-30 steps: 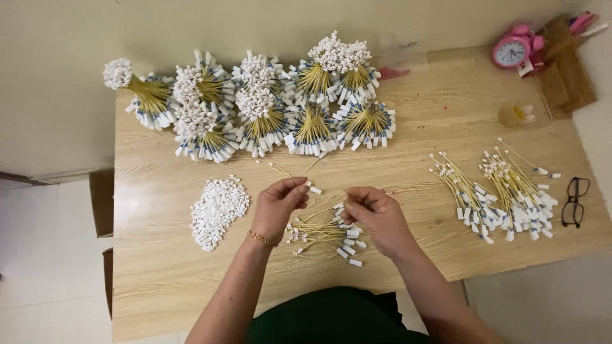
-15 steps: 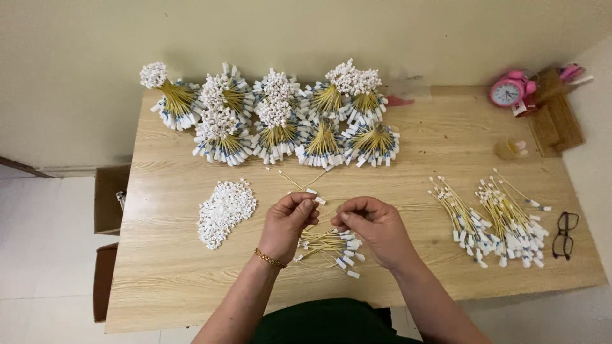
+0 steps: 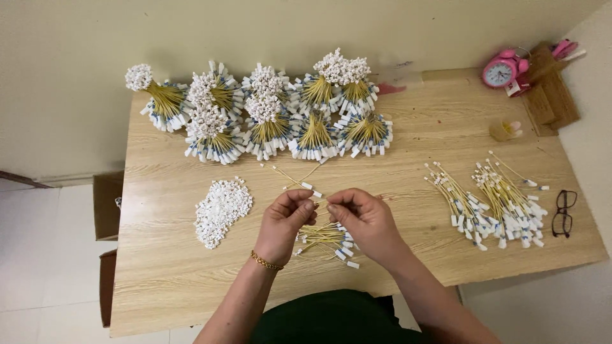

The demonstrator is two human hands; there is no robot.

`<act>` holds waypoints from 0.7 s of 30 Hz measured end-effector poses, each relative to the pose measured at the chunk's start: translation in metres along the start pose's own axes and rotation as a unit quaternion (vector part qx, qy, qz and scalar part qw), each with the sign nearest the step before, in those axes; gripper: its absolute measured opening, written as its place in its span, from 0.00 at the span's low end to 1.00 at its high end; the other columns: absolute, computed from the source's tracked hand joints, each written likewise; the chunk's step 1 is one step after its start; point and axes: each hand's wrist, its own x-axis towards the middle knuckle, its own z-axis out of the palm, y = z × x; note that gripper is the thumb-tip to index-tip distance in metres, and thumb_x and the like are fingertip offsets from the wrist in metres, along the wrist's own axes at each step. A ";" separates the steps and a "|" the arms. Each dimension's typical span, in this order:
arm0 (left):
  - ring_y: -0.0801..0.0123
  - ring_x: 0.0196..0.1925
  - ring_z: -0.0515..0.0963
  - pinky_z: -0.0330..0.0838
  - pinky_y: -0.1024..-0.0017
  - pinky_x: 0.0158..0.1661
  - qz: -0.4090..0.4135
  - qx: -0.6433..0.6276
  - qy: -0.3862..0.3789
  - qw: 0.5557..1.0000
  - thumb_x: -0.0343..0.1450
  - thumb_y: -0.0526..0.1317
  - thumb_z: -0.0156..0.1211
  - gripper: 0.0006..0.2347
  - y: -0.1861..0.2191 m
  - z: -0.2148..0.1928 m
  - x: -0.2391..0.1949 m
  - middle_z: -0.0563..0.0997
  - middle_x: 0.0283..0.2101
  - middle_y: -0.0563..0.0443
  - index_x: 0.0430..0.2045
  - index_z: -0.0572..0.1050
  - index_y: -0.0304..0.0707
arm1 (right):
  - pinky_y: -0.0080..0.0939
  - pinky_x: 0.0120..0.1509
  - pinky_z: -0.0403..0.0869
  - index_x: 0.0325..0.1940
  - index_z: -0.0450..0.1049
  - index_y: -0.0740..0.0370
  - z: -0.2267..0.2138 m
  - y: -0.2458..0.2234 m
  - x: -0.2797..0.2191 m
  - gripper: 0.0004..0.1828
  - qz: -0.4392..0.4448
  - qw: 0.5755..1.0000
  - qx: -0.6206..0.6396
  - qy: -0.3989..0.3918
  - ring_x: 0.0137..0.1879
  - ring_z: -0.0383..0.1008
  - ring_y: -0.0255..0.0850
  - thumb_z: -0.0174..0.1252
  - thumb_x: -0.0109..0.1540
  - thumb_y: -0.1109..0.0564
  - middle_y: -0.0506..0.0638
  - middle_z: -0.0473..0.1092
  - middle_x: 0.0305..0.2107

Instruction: Assembling small white plastic connectors onto the ends of thin yellow wires

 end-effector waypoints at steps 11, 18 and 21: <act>0.72 0.31 0.79 0.78 0.77 0.34 0.021 0.009 -0.039 0.999 0.65 0.29 0.63 0.15 0.013 0.011 -0.009 0.80 0.29 0.45 0.46 0.73 0.32 | 0.46 0.49 0.69 0.34 0.79 0.55 0.000 -0.033 0.008 0.03 -0.192 0.948 -0.252 -0.029 0.42 0.71 0.48 0.65 0.56 0.60 0.51 0.70 0.31; 0.72 0.32 0.80 0.78 0.77 0.34 0.015 0.017 -0.046 0.999 0.65 0.28 0.63 0.15 0.001 0.003 -0.007 0.81 0.29 0.44 0.45 0.73 0.32 | 0.44 0.47 0.72 0.35 0.80 0.59 0.002 -0.021 0.004 0.04 -0.089 0.981 -0.165 -0.049 0.37 0.74 0.43 0.64 0.56 0.62 0.53 0.73 0.28; 0.71 0.31 0.79 0.78 0.76 0.34 0.009 0.010 -0.044 0.999 0.66 0.29 0.63 0.14 0.003 0.004 -0.007 0.81 0.29 0.44 0.45 0.73 0.32 | 0.46 0.44 0.72 0.35 0.79 0.62 0.004 -0.018 0.004 0.04 -0.070 0.987 -0.140 -0.024 0.35 0.75 0.45 0.64 0.56 0.63 0.56 0.74 0.26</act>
